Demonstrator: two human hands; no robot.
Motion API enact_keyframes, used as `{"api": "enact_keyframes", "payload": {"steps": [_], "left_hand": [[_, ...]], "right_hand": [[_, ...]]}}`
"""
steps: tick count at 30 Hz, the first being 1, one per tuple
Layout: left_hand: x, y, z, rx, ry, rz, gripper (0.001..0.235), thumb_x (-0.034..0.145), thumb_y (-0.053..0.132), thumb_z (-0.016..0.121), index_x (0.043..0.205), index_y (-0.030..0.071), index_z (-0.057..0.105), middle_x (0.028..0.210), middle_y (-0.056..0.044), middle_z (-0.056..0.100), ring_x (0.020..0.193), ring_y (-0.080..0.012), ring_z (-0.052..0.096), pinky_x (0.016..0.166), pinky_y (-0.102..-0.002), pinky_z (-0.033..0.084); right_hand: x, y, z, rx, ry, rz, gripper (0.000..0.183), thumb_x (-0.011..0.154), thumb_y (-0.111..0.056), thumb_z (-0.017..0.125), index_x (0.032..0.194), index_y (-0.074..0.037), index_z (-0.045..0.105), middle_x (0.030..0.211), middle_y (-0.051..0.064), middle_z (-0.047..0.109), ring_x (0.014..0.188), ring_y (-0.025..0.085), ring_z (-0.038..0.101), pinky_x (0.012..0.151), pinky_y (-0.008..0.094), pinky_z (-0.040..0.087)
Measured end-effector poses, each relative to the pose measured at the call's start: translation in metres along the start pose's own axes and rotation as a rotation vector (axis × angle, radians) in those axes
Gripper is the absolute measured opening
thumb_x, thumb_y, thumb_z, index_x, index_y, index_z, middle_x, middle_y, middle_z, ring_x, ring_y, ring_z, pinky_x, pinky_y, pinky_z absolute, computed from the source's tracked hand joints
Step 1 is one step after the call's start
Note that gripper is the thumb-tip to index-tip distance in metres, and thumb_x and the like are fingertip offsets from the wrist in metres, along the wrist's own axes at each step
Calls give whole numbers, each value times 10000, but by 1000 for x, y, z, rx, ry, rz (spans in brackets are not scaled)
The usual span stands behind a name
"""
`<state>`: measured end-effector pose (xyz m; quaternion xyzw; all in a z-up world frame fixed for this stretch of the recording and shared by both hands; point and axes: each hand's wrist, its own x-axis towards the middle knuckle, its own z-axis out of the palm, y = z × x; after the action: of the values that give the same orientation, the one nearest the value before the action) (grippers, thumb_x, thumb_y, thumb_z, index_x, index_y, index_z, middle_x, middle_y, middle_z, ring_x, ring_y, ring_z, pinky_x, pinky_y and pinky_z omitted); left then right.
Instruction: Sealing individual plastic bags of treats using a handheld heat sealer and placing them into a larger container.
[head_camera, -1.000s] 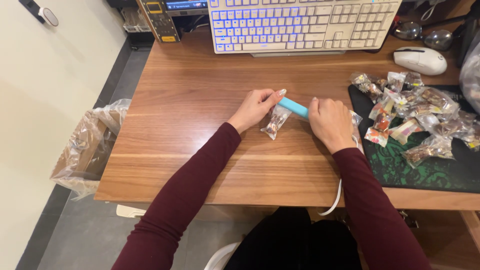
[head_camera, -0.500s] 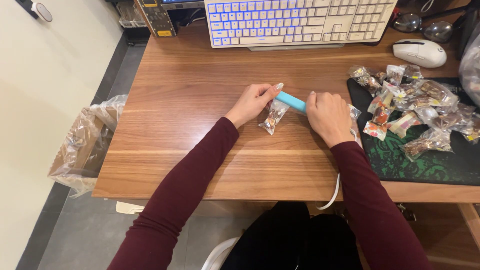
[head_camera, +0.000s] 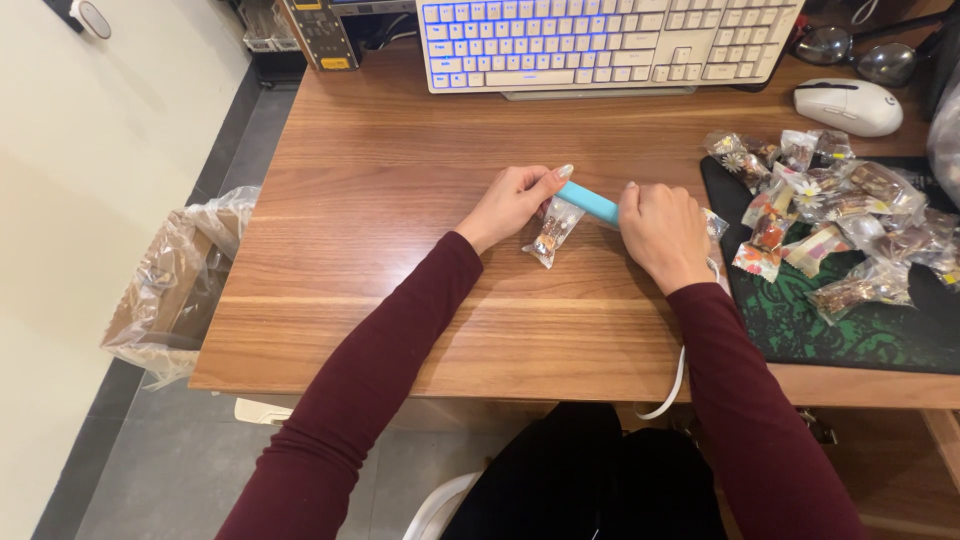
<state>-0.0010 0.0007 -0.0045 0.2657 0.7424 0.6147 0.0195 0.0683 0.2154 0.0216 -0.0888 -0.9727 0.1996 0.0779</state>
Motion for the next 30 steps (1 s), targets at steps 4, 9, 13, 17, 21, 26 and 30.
{"api": "enact_keyframes", "payload": {"steps": [4, 9, 13, 17, 21, 26, 30], "left_hand": [[0, -1, 0, -10, -6, -12, 425, 991, 432, 623, 724, 111, 703, 590, -4, 663, 581, -90, 668, 585, -239, 558], [-1, 0, -1, 8, -15, -7, 423, 995, 429, 616, 729, 112, 703, 586, -8, 663, 576, -92, 667, 578, -242, 545], [0, -3, 0, -4, -9, -7, 424, 996, 427, 618, 727, 110, 701, 588, -10, 667, 578, -93, 668, 575, -240, 545], [-2, 0, 0, -15, 1, -2, 421, 994, 421, 621, 725, 108, 704, 584, -17, 665, 580, -96, 667, 575, -231, 547], [0, -2, 0, -7, -6, 4, 431, 995, 428, 618, 720, 106, 699, 580, -20, 667, 575, -98, 667, 568, -242, 547], [1, -6, 0, -8, -4, 5, 431, 996, 421, 617, 717, 103, 696, 579, -21, 666, 568, -100, 663, 565, -241, 549], [0, -2, 0, 14, -9, -1, 432, 996, 428, 616, 706, 118, 693, 573, -10, 664, 563, -92, 660, 566, -236, 540]], "right_hand": [[4, 3, 3, -8, -5, 2, 629, 1042, -428, 365, 857, 7, 779, 934, 324, 737, 1007, 546, 687, 897, 610, 520], [2, 2, 2, 4, -3, 5, 625, 1035, -430, 371, 859, 10, 779, 941, 331, 735, 1013, 553, 680, 895, 617, 516], [3, 4, 4, 3, 7, 0, 617, 1040, -423, 374, 851, 1, 780, 928, 324, 737, 1006, 550, 684, 890, 611, 519], [3, 2, 3, -4, 0, 3, 622, 1042, -421, 367, 864, 7, 782, 941, 325, 740, 1012, 550, 684, 897, 614, 515], [8, 9, 9, -13, 8, 3, 613, 1039, -428, 375, 862, -11, 787, 928, 309, 743, 998, 539, 693, 898, 606, 522], [7, 8, 5, -4, 2, -9, 598, 1036, -416, 381, 878, -8, 789, 955, 318, 741, 1017, 548, 683, 898, 610, 519], [5, 6, 5, -8, 6, -4, 602, 1041, -416, 380, 880, -6, 790, 952, 311, 744, 1015, 543, 689, 903, 608, 518]]}}
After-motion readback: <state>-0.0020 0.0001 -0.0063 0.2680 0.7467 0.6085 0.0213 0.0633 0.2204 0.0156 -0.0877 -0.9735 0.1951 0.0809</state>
